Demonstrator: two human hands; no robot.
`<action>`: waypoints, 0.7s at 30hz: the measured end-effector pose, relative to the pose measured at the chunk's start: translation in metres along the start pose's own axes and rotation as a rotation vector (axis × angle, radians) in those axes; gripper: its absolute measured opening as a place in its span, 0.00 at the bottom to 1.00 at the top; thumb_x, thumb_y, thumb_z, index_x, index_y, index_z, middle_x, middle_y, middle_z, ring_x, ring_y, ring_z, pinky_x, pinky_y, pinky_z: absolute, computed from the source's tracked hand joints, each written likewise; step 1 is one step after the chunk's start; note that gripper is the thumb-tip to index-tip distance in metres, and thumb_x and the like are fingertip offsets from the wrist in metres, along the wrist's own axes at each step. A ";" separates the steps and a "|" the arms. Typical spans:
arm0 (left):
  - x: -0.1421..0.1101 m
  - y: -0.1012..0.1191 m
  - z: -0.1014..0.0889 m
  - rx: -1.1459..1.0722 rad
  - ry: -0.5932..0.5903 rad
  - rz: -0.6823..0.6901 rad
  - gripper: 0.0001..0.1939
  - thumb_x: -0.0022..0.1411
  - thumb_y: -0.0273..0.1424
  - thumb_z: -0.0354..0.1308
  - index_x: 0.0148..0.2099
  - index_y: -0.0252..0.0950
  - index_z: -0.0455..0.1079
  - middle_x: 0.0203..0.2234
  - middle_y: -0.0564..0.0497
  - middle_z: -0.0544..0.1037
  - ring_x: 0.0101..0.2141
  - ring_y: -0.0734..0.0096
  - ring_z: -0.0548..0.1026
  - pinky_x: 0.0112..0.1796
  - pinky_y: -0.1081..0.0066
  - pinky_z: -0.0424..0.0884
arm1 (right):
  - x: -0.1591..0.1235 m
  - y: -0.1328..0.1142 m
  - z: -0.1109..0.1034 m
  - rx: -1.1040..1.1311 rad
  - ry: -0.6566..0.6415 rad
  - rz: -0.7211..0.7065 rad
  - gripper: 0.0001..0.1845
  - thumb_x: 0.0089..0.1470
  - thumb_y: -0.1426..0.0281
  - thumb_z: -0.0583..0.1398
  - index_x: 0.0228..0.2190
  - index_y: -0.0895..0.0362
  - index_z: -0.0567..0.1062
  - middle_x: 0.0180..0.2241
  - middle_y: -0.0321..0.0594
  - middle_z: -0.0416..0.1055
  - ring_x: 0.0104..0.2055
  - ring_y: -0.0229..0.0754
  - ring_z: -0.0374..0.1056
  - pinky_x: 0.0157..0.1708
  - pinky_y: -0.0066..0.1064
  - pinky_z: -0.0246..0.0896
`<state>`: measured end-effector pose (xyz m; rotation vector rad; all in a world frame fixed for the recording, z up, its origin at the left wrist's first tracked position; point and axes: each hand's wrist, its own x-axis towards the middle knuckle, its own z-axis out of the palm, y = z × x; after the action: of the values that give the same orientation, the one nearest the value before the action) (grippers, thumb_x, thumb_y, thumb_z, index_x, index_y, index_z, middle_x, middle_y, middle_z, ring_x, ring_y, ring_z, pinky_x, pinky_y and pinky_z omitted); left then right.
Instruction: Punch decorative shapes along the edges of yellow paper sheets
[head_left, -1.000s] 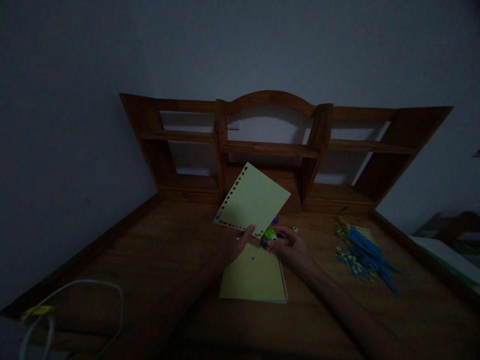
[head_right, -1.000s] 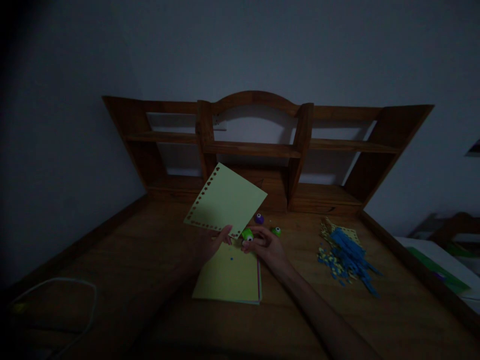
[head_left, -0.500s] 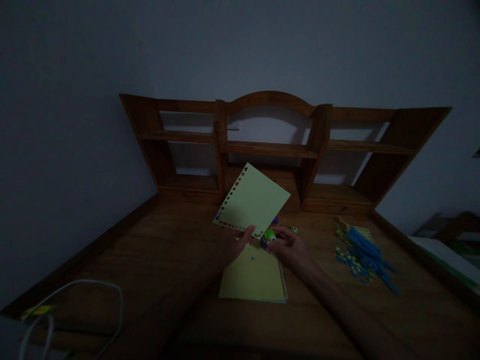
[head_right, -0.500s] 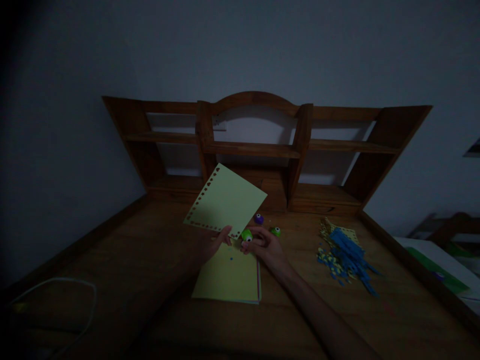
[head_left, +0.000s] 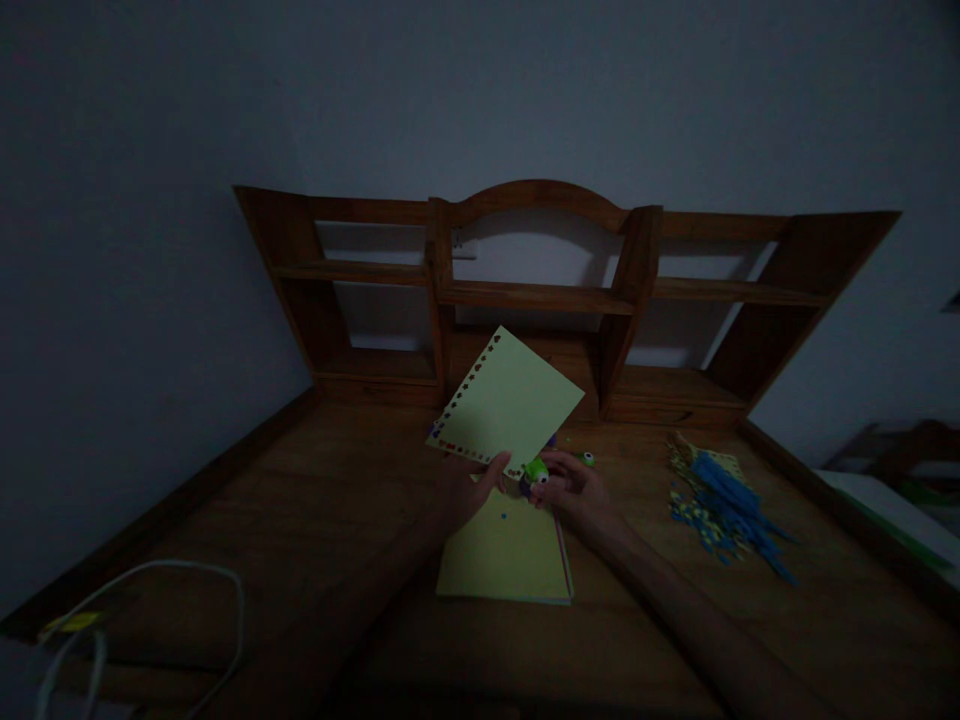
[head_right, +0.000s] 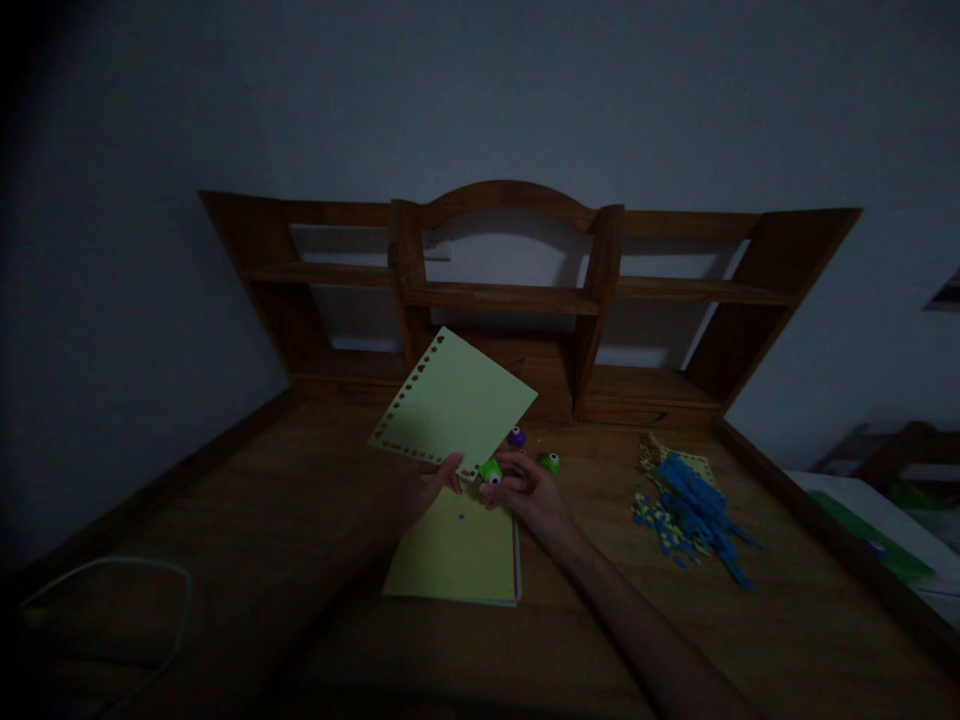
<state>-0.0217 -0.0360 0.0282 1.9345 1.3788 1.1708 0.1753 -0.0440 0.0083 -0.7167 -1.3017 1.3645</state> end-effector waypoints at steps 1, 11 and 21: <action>0.000 -0.002 0.001 -0.021 -0.005 -0.004 0.27 0.63 0.46 0.49 0.17 0.39 0.71 0.21 0.53 0.79 0.28 0.66 0.77 0.40 0.67 0.69 | 0.000 0.001 0.000 0.008 -0.010 0.010 0.23 0.41 0.69 0.70 0.41 0.54 0.72 0.38 0.39 0.72 0.28 0.38 0.71 0.26 0.30 0.69; 0.000 -0.010 0.004 -0.033 -0.045 -0.006 0.29 0.64 0.47 0.47 0.17 0.38 0.70 0.20 0.51 0.78 0.28 0.67 0.77 0.39 0.70 0.69 | 0.000 0.006 -0.003 0.063 -0.021 0.118 0.26 0.38 0.71 0.72 0.39 0.55 0.71 0.32 0.38 0.74 0.28 0.40 0.72 0.29 0.32 0.70; -0.001 0.002 0.000 0.027 -0.140 0.065 0.29 0.65 0.46 0.45 0.18 0.35 0.69 0.16 0.51 0.75 0.22 0.72 0.74 0.32 0.74 0.68 | -0.003 0.001 0.003 0.013 -0.027 0.096 0.16 0.41 0.66 0.71 0.31 0.57 0.74 0.27 0.37 0.73 0.26 0.38 0.69 0.26 0.28 0.66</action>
<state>-0.0207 -0.0377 0.0296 2.0517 1.2735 1.0288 0.1732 -0.0480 0.0072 -0.7630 -1.2920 1.4630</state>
